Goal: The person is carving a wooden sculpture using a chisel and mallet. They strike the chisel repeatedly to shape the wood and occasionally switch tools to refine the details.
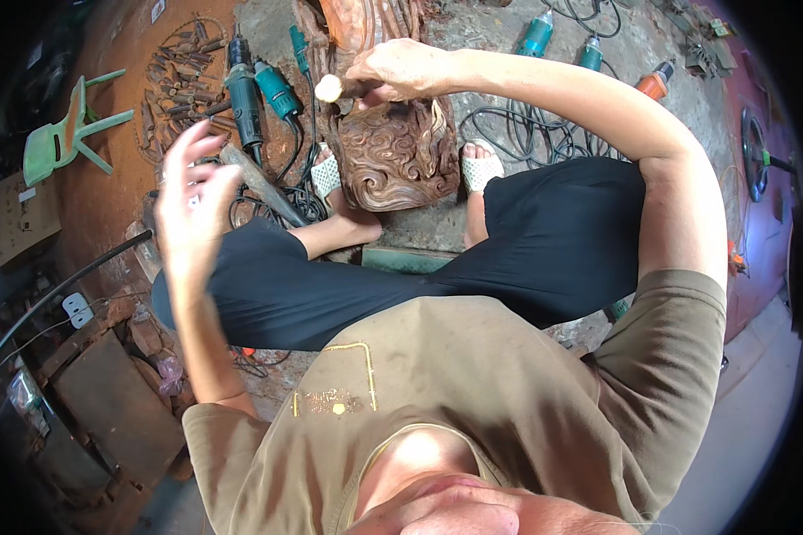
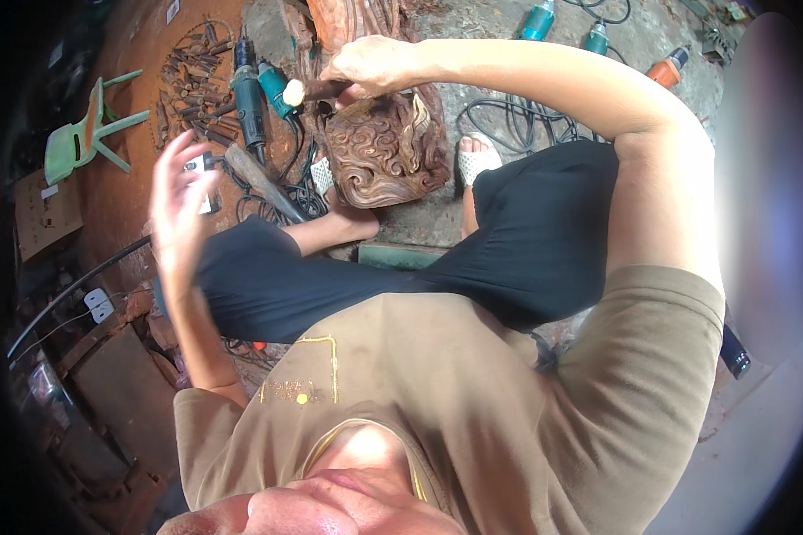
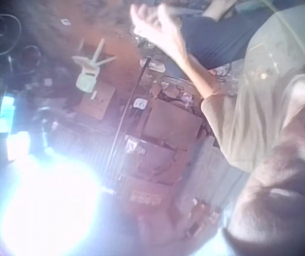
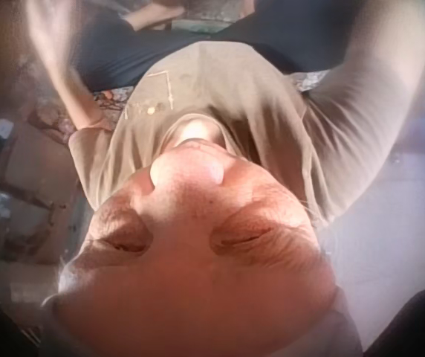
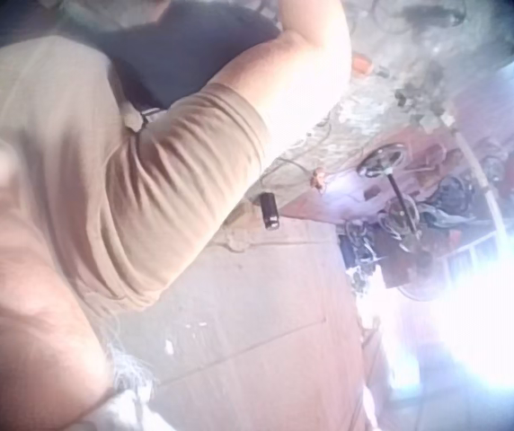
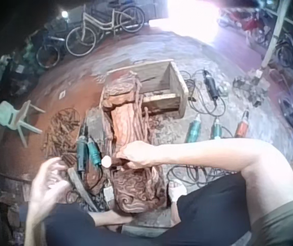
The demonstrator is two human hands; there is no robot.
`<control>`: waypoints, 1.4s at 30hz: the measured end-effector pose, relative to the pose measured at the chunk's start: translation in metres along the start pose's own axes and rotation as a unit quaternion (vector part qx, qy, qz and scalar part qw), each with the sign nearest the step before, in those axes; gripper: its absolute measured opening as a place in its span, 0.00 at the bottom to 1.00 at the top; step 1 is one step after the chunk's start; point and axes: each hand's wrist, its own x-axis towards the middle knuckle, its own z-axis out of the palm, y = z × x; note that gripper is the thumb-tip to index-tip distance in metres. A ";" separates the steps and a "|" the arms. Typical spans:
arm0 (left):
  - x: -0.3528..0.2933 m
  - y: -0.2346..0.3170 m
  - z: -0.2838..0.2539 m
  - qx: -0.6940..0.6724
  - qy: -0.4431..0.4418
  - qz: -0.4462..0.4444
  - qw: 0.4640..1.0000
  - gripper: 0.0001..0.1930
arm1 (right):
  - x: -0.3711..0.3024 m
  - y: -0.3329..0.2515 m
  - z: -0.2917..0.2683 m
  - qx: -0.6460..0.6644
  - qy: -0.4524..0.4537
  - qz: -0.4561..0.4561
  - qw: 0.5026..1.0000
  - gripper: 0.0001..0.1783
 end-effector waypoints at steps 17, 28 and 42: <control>0.019 -0.033 0.168 -0.285 0.045 -0.037 0.957 0.10 | -0.102 0.070 0.033 -0.063 0.228 0.062 0.970 0.25; 0.030 -0.031 0.188 -0.247 0.107 0.005 0.963 0.09 | -0.079 0.019 0.122 0.129 0.413 0.140 0.891 0.36; 0.044 -0.030 0.187 -0.224 0.103 0.023 0.969 0.07 | -0.073 0.015 0.126 0.130 0.452 0.135 0.872 0.31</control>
